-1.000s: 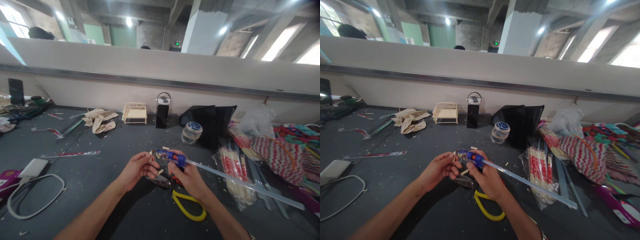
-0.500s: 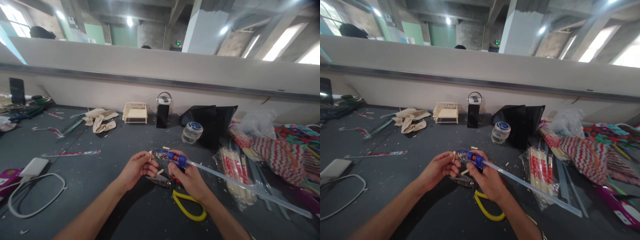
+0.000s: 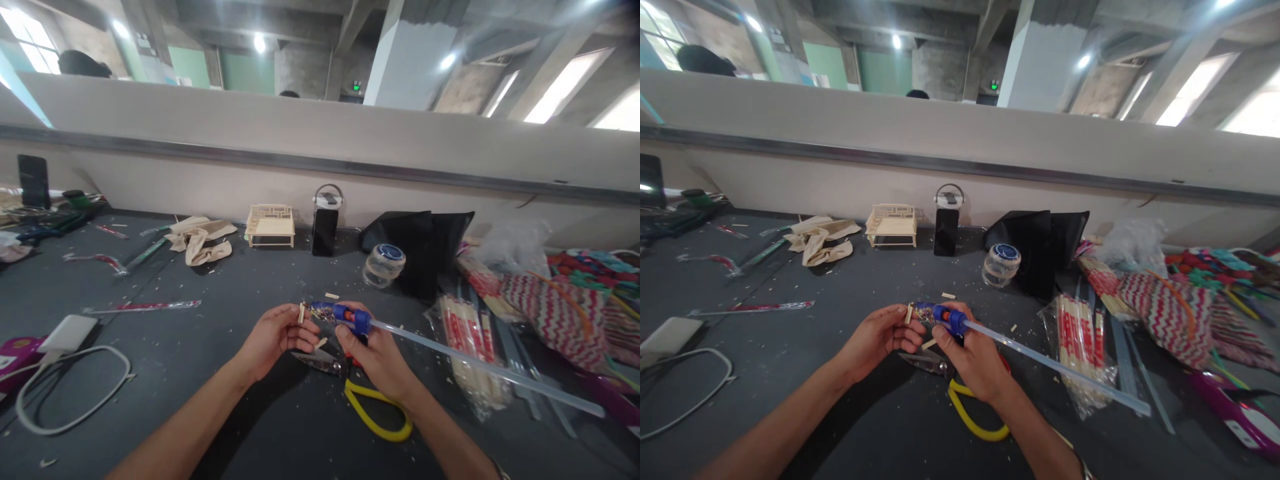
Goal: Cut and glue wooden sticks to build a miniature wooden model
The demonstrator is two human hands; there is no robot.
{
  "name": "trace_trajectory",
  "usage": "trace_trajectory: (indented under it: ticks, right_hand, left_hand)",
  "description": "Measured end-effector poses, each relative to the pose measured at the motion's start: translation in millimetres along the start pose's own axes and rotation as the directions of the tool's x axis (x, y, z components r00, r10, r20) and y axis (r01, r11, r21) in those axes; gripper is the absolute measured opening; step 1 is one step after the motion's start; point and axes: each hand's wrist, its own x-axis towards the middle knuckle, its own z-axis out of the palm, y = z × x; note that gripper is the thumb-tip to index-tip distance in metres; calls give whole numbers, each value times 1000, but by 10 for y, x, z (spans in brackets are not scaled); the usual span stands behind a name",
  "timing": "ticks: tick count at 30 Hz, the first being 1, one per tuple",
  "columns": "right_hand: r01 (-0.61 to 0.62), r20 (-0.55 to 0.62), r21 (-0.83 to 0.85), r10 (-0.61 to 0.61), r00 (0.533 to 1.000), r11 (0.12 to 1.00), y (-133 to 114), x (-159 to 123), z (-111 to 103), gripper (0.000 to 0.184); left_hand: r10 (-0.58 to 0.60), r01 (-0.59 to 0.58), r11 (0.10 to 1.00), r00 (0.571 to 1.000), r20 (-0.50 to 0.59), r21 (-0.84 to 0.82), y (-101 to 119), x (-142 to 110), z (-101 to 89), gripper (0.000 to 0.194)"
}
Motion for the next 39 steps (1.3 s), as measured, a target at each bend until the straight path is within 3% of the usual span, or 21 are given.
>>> trace_trajectory:
  ticks: [19,39]
  right_hand:
    - [38,-20,-50,-39,999,998,-25,4,-11,28]
    - [53,34,-63,-51,998,997,-21,-13,-17,26]
  left_hand:
    - [0,0,1000,1000,-1,-2,4,0,5,13]
    - [27,-27,999,1000,-13,-17,9,-3,7,12]
